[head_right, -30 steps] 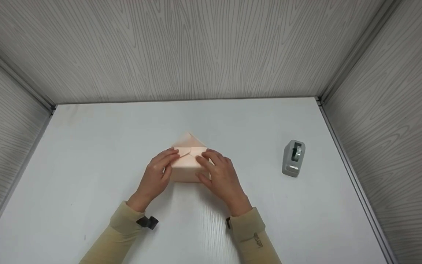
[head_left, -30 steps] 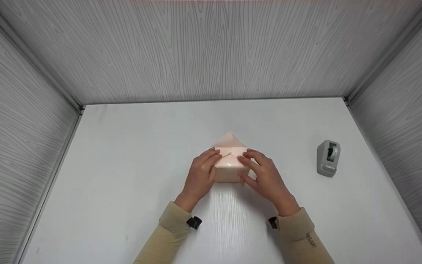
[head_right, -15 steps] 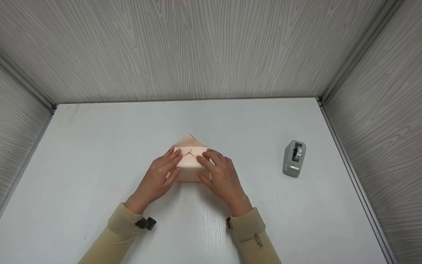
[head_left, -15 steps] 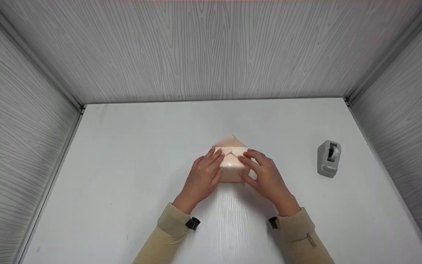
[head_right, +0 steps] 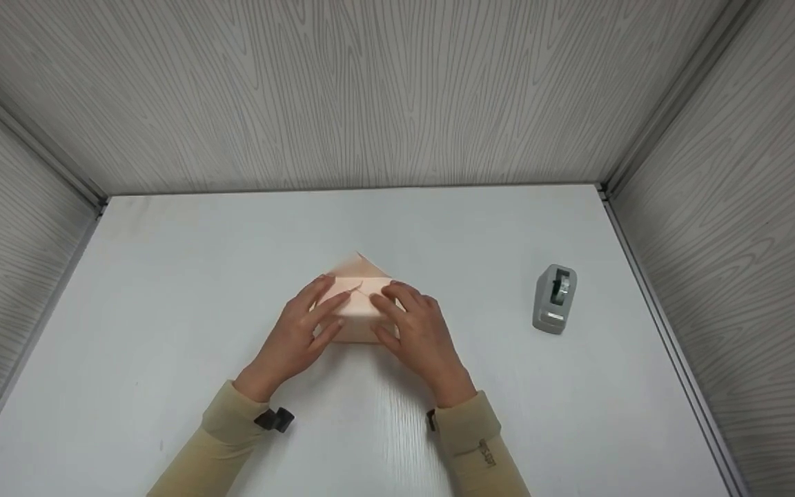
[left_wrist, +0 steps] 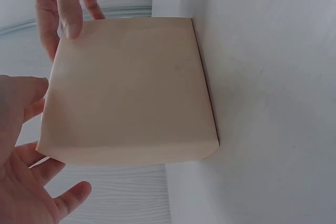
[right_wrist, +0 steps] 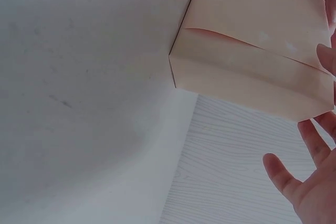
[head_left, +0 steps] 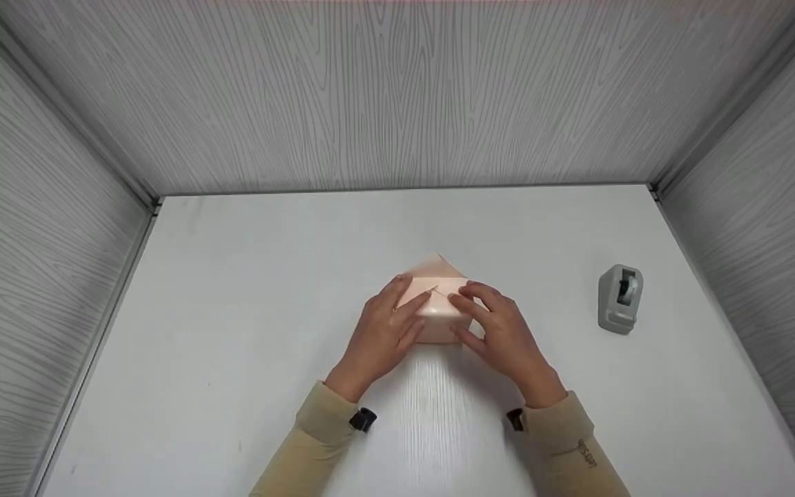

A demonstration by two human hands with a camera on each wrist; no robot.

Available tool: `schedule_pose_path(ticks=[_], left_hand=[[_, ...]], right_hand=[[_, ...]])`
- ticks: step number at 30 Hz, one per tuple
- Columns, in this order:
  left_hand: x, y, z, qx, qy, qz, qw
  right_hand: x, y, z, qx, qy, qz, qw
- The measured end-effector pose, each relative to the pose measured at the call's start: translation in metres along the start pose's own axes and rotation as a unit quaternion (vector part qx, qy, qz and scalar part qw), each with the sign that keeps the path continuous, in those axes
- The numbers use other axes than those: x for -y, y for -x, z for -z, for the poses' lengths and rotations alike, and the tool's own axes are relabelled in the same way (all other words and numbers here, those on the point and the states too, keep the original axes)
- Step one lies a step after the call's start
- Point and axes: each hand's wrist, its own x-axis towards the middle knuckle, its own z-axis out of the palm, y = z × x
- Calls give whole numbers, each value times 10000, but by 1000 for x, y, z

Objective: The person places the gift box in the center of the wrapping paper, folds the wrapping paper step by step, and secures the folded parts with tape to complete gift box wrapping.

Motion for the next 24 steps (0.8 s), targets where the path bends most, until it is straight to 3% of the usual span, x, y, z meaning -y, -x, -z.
schedule_pose_path(ticks=[9, 16, 24], left_hand=[[-2, -3, 0, 89, -229, -78, 9997], [2, 6, 2, -463, -210, 2, 9987], [6, 9, 3, 90, -113, -87, 9999]], right_hand=[[1, 1, 0, 7, 25, 26, 10000], [0, 2, 0, 22, 84, -29, 10000], [1, 0, 1, 120, 78, -97, 9999]])
